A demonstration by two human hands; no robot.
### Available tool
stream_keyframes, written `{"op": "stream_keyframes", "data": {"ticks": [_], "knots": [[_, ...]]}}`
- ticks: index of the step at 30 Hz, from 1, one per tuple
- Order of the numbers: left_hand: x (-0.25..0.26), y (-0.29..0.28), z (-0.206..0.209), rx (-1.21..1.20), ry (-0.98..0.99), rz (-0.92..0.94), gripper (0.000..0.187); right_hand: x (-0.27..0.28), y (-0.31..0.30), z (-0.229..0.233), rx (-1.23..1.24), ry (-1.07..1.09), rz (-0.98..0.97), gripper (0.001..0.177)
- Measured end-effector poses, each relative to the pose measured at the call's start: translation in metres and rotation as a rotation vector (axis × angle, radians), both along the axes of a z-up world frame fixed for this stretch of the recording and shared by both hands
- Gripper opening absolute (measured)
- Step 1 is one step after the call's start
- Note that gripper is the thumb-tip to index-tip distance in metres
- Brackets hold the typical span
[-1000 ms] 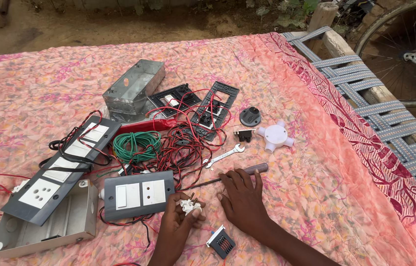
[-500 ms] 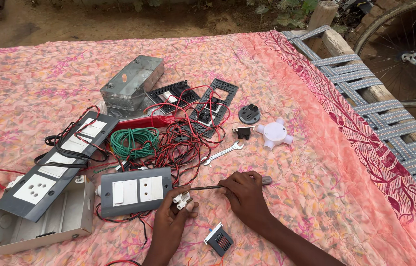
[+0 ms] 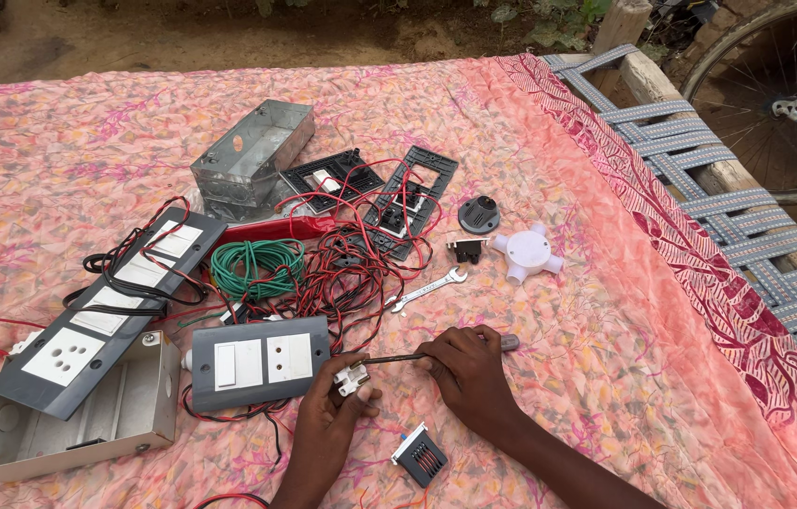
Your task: The person wires electrical sockets by hand using a screwdriver, inserting wires into the terminals and tightening the screws to secure them.
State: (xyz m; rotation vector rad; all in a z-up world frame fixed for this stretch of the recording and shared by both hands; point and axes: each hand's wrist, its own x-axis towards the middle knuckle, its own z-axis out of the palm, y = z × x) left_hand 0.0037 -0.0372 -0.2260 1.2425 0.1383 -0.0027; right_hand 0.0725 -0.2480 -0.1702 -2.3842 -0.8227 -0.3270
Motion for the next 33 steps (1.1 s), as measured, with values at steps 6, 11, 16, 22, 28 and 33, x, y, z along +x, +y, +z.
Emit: {"op": "stream_keyframes", "data": {"ticks": [6,11,16,22,28,33], "knots": [[0.0,0.001,-0.003,-0.003,0.022,0.012,0.041,0.0,0.0,0.006,0.014,-0.025,0.053,0.015],[0.002,0.002,-0.011,-0.035,0.022,0.032,0.042,0.0,-0.001,0.002,-0.043,-0.017,0.05,0.01],[0.001,0.003,-0.011,-0.029,-0.001,0.041,0.042,0.0,-0.003,-0.002,-0.005,-0.036,0.02,0.016],[0.002,0.001,-0.005,0.009,-0.015,0.058,0.039,0.0,-0.003,-0.002,0.006,-0.031,0.008,0.017],[0.003,0.001,-0.002,0.021,0.032,0.064,0.039,0.001,-0.002,0.0,0.006,-0.017,-0.007,0.016],[0.002,0.001,0.003,0.052,0.019,0.065,0.037,0.0,0.0,0.002,0.016,-0.006,-0.022,0.012]]}}
